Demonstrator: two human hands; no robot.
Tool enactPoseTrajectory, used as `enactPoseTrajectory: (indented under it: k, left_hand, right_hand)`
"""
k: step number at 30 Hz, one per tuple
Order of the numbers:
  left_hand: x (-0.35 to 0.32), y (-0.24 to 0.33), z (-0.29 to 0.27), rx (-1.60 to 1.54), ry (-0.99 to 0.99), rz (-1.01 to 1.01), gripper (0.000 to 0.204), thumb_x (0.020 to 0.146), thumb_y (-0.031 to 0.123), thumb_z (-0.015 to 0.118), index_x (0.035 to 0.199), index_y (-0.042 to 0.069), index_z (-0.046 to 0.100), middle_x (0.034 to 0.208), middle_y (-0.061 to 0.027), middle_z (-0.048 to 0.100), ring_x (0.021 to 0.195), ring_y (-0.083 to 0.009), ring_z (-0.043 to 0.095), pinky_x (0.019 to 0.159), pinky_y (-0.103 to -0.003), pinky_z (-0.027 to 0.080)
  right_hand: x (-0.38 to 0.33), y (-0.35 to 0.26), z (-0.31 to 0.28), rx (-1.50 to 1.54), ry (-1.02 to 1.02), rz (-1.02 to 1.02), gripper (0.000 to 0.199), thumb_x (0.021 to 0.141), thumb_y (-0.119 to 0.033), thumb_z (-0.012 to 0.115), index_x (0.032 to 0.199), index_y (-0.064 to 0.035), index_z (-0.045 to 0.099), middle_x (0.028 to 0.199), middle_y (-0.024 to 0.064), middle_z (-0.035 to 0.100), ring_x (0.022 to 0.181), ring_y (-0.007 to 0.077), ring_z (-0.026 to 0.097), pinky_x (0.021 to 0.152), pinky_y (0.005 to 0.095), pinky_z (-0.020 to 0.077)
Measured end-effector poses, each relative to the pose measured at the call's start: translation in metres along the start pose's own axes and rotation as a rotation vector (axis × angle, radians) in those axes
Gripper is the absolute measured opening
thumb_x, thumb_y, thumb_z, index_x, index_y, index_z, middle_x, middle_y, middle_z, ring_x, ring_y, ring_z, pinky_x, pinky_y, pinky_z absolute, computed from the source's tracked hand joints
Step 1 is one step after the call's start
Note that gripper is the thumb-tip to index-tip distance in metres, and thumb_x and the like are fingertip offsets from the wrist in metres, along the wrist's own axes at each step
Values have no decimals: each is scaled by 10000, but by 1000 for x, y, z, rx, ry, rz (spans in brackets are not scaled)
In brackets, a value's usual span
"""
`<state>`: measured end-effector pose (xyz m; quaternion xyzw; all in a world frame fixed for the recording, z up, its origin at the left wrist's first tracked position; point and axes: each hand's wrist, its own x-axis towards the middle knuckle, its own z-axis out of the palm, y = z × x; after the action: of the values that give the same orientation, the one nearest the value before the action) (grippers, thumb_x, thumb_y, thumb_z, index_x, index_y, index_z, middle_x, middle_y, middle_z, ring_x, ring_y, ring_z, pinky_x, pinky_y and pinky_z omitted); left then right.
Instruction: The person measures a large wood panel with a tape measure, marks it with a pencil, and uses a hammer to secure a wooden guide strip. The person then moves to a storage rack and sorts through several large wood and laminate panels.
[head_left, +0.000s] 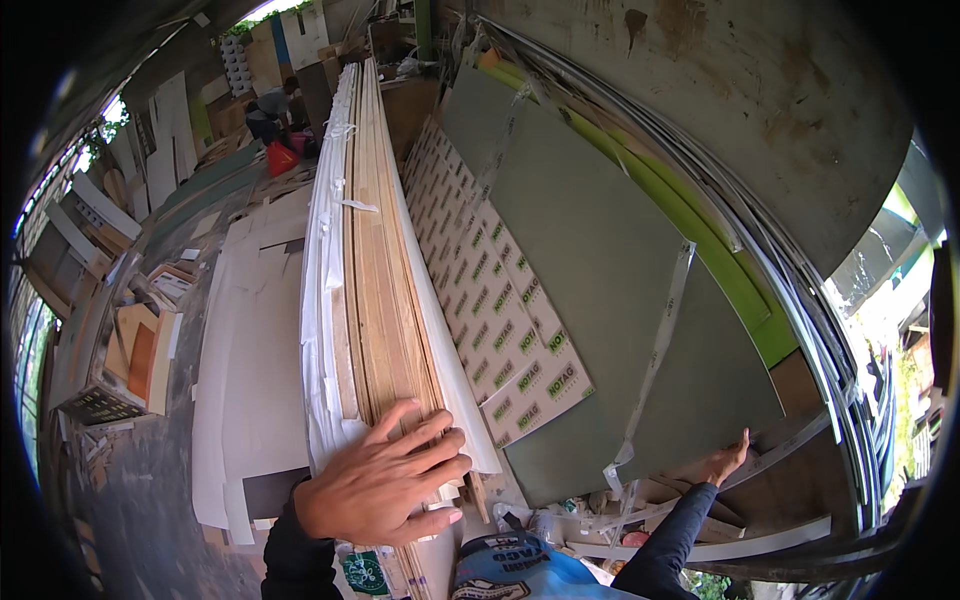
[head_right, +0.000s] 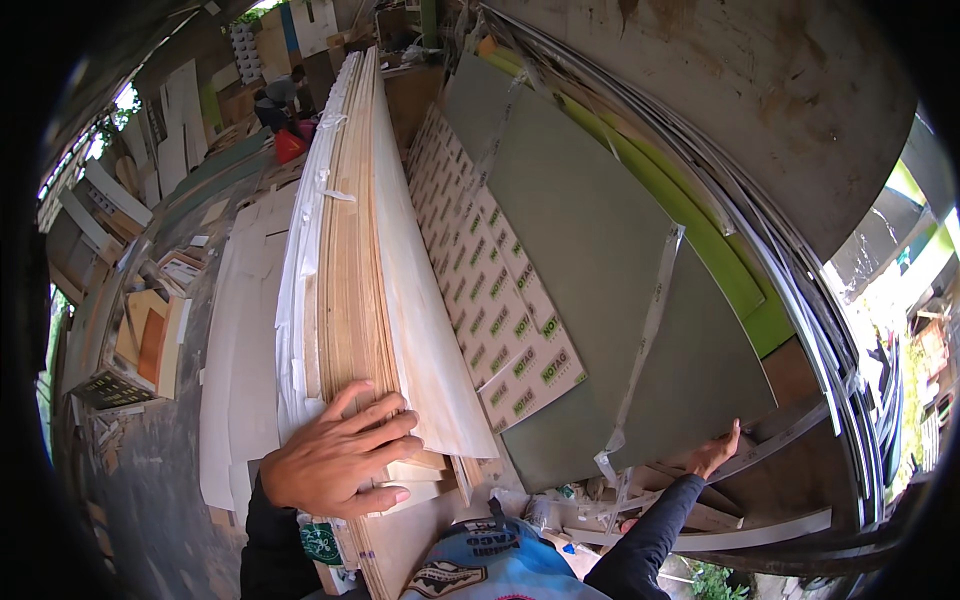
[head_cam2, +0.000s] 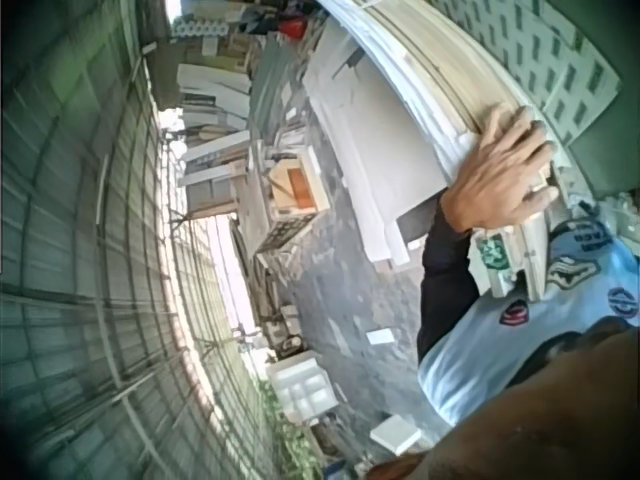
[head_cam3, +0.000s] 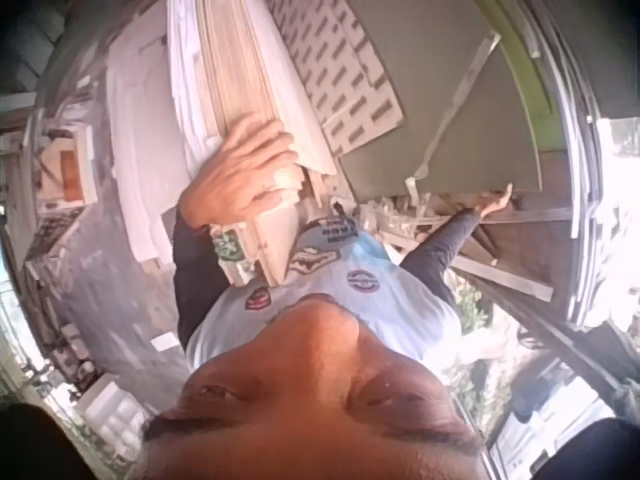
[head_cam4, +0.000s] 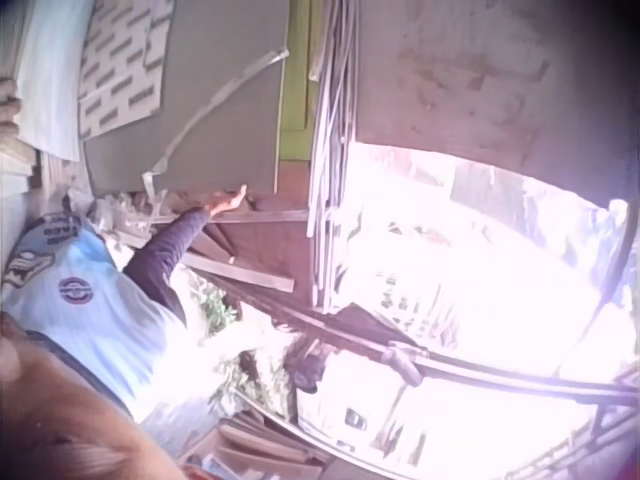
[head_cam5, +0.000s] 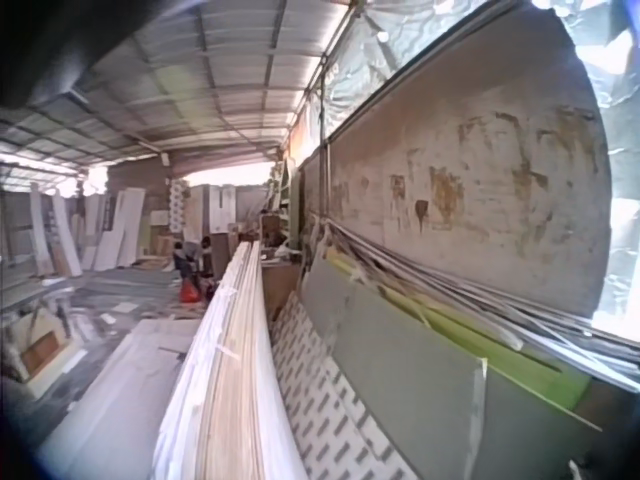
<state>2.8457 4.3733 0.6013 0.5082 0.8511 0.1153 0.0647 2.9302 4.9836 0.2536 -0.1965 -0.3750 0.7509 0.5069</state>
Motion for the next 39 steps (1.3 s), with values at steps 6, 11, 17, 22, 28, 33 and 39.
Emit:
enactPoseTrajectory:
  k: [6,11,17,22,28,33,39]
  left_hand:
    - [-1,0,2,-3,70,38,439,955,399,500,1114,-1,588,1201,-157,538,1297,-324,411,1109,-525,235]
    - [-3,-1,3,1,51,31,444,952,400,501,1149,9,579,1225,-154,533,1318,-314,400,1115,-522,232]
    - [-4,-6,7,49,35,51,456,966,423,480,1179,30,569,1263,-139,519,1321,-282,394,1117,-507,238]
    - [-7,-6,8,26,47,53,444,975,409,469,1180,28,567,1261,-145,517,1323,-291,389,1121,-509,233]
    - [-5,-8,14,-7,64,46,447,972,403,468,1174,17,568,1264,-153,513,1378,-302,344,1131,-521,218]
    - [-5,-7,15,19,139,77,418,958,371,477,1155,14,569,1237,-152,519,1412,-301,309,1122,-527,226]
    - [4,-5,8,32,5,64,394,945,357,484,1117,13,567,1200,-137,521,1306,-287,391,1110,-528,228]
  right_hand:
    - [12,-8,-1,-436,179,-196,356,954,-259,583,1182,8,639,1072,69,648,982,177,601,875,305,474]
    - [20,-38,59,-931,579,-565,418,910,-281,623,1228,-9,620,1198,113,629,1087,247,592,932,349,453]
    - [8,-82,165,-1689,343,-1021,489,885,-288,640,1332,-108,555,1339,53,571,1243,255,506,1051,413,362]
    - [49,-69,186,-2045,-37,-693,541,910,-411,588,1356,-110,531,1321,57,595,1214,252,527,1046,441,342]
    - [44,-66,188,-2075,-35,-765,557,861,-418,655,1290,-81,543,1216,58,634,1128,233,560,940,421,376]
    - [35,-65,200,-2114,5,-765,510,826,-390,706,1202,-78,561,1145,33,657,1057,232,597,885,415,404]
    - [21,-68,205,-2124,43,-757,488,820,-398,710,1168,-85,571,1096,42,663,1034,232,603,877,412,408]
